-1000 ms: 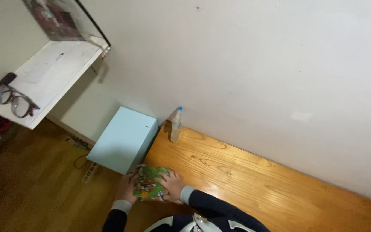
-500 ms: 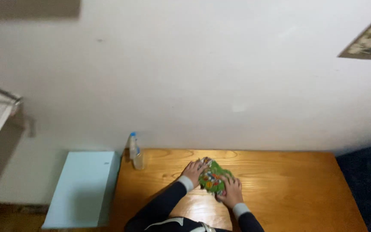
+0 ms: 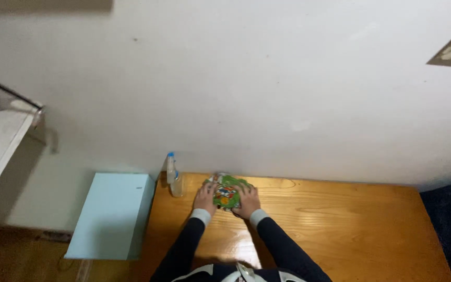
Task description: Wiping a wooden table using a spray bottle and a cloth.
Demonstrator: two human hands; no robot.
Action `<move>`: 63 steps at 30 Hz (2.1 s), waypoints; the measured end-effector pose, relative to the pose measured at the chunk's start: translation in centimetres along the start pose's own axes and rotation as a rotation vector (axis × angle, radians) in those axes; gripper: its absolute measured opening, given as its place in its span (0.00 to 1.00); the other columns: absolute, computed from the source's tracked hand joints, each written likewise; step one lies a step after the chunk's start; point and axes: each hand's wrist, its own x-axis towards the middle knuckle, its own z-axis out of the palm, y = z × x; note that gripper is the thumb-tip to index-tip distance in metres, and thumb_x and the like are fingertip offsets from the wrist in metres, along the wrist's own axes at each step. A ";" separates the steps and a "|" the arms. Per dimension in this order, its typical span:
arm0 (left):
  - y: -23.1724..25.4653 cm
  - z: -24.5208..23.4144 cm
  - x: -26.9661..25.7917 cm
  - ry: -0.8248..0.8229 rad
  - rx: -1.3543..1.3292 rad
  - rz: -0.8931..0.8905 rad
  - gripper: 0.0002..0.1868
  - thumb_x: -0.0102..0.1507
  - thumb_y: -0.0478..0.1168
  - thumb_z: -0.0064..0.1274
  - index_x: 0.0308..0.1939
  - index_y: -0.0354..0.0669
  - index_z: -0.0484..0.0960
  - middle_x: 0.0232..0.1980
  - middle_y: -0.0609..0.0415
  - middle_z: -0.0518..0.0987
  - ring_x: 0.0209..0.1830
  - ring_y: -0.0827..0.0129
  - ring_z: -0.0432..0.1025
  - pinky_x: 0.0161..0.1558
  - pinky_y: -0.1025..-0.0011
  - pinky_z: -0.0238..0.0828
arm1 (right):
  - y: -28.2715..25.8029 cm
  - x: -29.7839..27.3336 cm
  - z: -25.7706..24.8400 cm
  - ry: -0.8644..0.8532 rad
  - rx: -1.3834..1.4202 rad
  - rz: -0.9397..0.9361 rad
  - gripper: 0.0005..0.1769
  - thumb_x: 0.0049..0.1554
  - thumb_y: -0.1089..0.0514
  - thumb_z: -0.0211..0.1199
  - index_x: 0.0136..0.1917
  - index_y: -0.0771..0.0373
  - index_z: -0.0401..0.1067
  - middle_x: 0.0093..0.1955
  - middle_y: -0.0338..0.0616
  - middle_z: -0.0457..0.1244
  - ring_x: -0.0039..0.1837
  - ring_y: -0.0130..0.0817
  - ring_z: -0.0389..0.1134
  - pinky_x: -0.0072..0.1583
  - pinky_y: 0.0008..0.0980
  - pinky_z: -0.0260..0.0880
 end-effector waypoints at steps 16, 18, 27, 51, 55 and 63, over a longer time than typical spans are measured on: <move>0.9 7.9 -14.0 -0.190 -0.029 0.394 0.44 0.61 0.57 0.65 0.75 0.53 0.60 0.72 0.42 0.58 0.72 0.41 0.54 0.69 0.44 0.53 | 9.1 -20.1 5.1 -0.076 -0.013 -0.383 0.53 0.34 0.52 0.75 0.73 0.40 0.63 0.76 0.45 0.54 0.78 0.61 0.47 0.75 0.68 0.32; 4.7 6.7 -11.7 -0.314 -0.009 0.480 0.46 0.60 0.57 0.63 0.77 0.52 0.58 0.73 0.40 0.56 0.74 0.40 0.50 0.73 0.43 0.46 | 10.8 -21.0 3.4 -0.034 -0.054 -0.324 0.53 0.34 0.52 0.76 0.73 0.38 0.64 0.75 0.43 0.54 0.78 0.59 0.47 0.76 0.66 0.32; 14.2 9.0 5.9 -0.509 0.344 0.538 0.51 0.63 0.56 0.55 0.81 0.53 0.40 0.81 0.40 0.41 0.80 0.42 0.38 0.76 0.48 0.28 | 14.4 -12.0 -4.8 -0.031 0.026 0.299 0.66 0.31 0.40 0.86 0.78 0.39 0.56 0.80 0.44 0.48 0.80 0.55 0.45 0.77 0.64 0.31; 4.2 9.4 -12.9 -0.510 0.248 0.315 0.61 0.53 0.58 0.68 0.78 0.40 0.46 0.78 0.32 0.47 0.78 0.34 0.43 0.76 0.38 0.35 | 6.3 -21.6 1.4 -0.006 0.269 -0.122 0.52 0.31 0.54 0.81 0.68 0.45 0.64 0.75 0.50 0.52 0.74 0.67 0.45 0.73 0.63 0.43; 6.6 16.8 -11.6 -0.306 0.169 0.786 0.45 0.64 0.58 0.55 0.80 0.45 0.57 0.78 0.30 0.55 0.76 0.30 0.50 0.74 0.39 0.41 | 17.7 -27.8 8.7 0.131 -0.038 -0.130 0.49 0.36 0.55 0.76 0.70 0.37 0.65 0.77 0.38 0.55 0.76 0.51 0.52 0.77 0.61 0.43; 24.0 14.9 0.5 -0.506 0.285 0.966 0.46 0.64 0.59 0.51 0.81 0.48 0.52 0.80 0.34 0.54 0.77 0.36 0.50 0.76 0.44 0.39 | 23.0 -27.6 -0.7 0.263 0.103 0.396 0.62 0.24 0.44 0.84 0.71 0.39 0.62 0.75 0.41 0.53 0.76 0.56 0.50 0.77 0.64 0.35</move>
